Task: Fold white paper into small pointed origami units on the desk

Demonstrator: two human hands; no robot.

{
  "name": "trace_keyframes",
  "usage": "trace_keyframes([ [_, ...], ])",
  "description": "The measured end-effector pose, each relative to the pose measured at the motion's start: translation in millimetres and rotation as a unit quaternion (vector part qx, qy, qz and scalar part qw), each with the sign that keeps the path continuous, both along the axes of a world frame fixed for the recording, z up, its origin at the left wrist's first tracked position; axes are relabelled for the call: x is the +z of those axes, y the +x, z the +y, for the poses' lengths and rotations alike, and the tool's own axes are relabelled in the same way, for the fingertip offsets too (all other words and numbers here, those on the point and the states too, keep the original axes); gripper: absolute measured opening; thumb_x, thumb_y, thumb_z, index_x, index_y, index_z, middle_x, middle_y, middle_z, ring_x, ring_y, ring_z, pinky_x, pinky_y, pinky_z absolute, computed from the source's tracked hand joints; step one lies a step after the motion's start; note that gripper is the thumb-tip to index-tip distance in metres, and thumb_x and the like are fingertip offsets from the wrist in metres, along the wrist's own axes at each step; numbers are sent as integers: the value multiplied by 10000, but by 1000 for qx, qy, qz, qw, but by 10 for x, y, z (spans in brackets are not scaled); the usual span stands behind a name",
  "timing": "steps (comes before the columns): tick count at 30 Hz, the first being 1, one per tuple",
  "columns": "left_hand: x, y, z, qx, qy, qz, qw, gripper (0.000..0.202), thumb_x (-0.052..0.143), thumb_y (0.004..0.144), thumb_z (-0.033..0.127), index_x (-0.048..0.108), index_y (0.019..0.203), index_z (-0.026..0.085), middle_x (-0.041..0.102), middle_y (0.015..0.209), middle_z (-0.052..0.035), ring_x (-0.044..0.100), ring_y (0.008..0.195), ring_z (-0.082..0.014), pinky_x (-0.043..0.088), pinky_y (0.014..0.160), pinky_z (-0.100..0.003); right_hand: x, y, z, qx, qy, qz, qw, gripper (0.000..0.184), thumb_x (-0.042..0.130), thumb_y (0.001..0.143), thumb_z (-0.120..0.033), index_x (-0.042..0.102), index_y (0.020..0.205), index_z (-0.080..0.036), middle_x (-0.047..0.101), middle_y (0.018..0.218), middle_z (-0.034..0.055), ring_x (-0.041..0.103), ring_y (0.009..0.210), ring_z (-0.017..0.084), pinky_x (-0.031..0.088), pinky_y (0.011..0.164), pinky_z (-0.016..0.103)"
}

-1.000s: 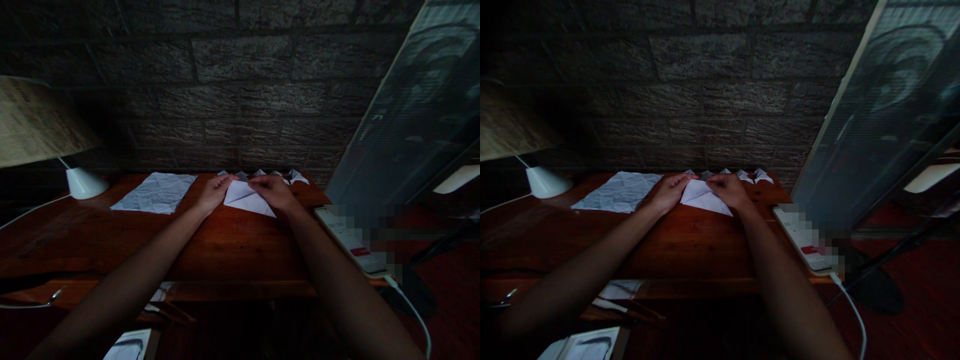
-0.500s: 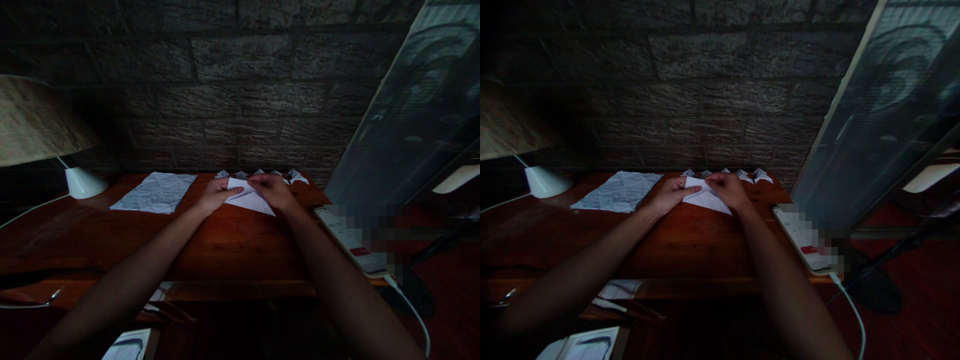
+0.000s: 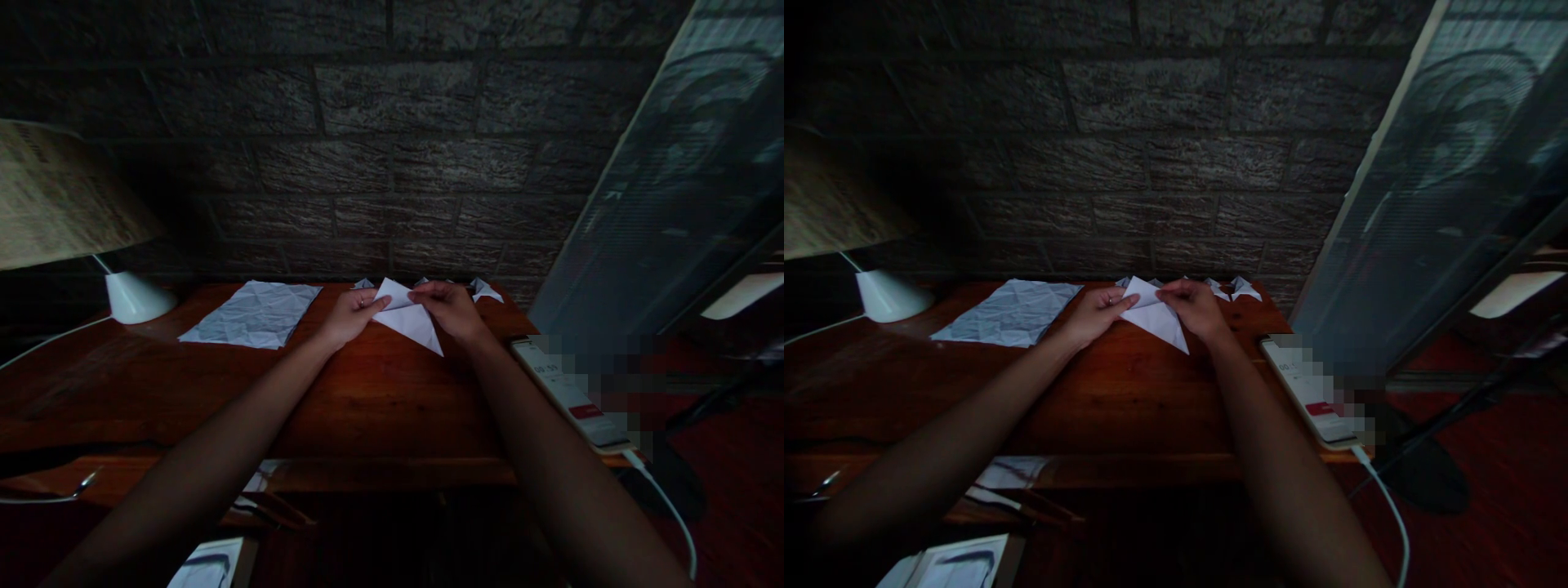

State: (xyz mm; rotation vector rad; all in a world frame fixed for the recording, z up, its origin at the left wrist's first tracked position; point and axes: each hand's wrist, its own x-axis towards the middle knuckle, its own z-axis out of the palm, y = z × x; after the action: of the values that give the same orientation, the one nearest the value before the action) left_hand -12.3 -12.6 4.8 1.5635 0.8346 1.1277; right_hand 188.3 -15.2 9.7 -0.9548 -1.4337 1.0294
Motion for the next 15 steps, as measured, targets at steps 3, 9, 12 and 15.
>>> trace_keyframes([
  [3, 20, -5, -18, -10, 36, 31, 999, 380, 718, 735, 553, 732, 813, 181, 722, 732, -9, 594, 632, -155, 442, 630, -274, 22, 6, -26, 11, -19, 6, 1000, 302, 816, 631, -408, 767, 814, -173, 745, 806, 41, 628, 702, 156, 482, 709, 317],
  [9, -13, 2, -3, 7, 76, 54, 996, 382, 620, 820, 554, 691, 762, 182, 664, 658, 5, 532, 579, -141, 384, 583, -264, 49, -13, -65, 27, -44, 19, 998, 324, 842, 586, -441, 787, 780, -187, 760, 794, 43, 624, 648, 150, 493, 670, 319],
  [12, -33, 5, 24, 31, 78, 50, 995, 425, 585, 833, 581, 660, 688, 189, 645, 628, 6, 510, 556, -132, 382, 572, -265, 48, -18, -67, 26, -45, 27, 998, 318, 839, 588, -445, 791, 786, -201, 765, 809, 48, 637, 657, 157, 503, 660, 322],
  [15, -25, -2, 35, 31, 66, 47, 996, 406, 603, 821, 578, 679, 715, 194, 673, 679, -9, 549, 580, -141, 436, 588, -279, 44, -8, -58, 18, -39, 27, 999, 327, 833, 603, -457, 787, 798, -199, 767, 838, 54, 648, 679, 167, 510, 668, 332],
])
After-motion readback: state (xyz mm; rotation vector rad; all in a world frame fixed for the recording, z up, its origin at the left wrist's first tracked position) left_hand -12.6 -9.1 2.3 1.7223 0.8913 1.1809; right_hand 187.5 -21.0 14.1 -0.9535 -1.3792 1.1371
